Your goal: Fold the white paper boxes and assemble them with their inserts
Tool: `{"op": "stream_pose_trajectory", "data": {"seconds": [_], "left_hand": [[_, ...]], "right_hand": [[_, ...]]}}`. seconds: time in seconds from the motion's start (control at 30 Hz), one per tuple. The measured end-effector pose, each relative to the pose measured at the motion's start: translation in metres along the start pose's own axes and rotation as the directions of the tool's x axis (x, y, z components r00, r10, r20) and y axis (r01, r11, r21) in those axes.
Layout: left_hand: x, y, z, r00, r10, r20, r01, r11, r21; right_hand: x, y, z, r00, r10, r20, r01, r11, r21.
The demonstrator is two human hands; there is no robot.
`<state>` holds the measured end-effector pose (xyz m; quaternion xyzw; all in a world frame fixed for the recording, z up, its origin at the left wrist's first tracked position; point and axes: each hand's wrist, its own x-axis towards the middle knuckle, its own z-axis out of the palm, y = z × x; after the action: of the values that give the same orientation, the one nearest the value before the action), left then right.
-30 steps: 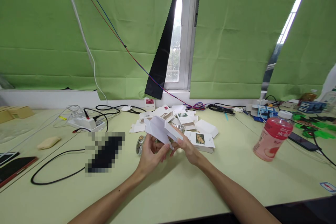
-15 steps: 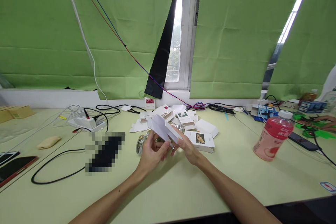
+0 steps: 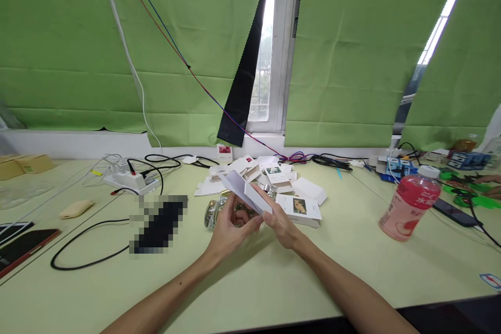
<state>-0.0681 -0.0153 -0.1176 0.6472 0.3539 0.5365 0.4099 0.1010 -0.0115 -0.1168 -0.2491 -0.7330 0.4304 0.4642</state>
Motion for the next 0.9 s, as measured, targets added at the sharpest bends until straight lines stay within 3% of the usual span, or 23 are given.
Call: {"op": "stream_pose_trajectory", "data": {"seconds": [0.9], "left_hand": [[-0.0003,-0.0066,0.0018,0.999,-0.001,-0.041,0.001,1.0,0.014]], "right_hand": [[-0.0003,0.0039,0.0047,0.998,-0.024,-0.055,0.024,1.0,0.006]]}}
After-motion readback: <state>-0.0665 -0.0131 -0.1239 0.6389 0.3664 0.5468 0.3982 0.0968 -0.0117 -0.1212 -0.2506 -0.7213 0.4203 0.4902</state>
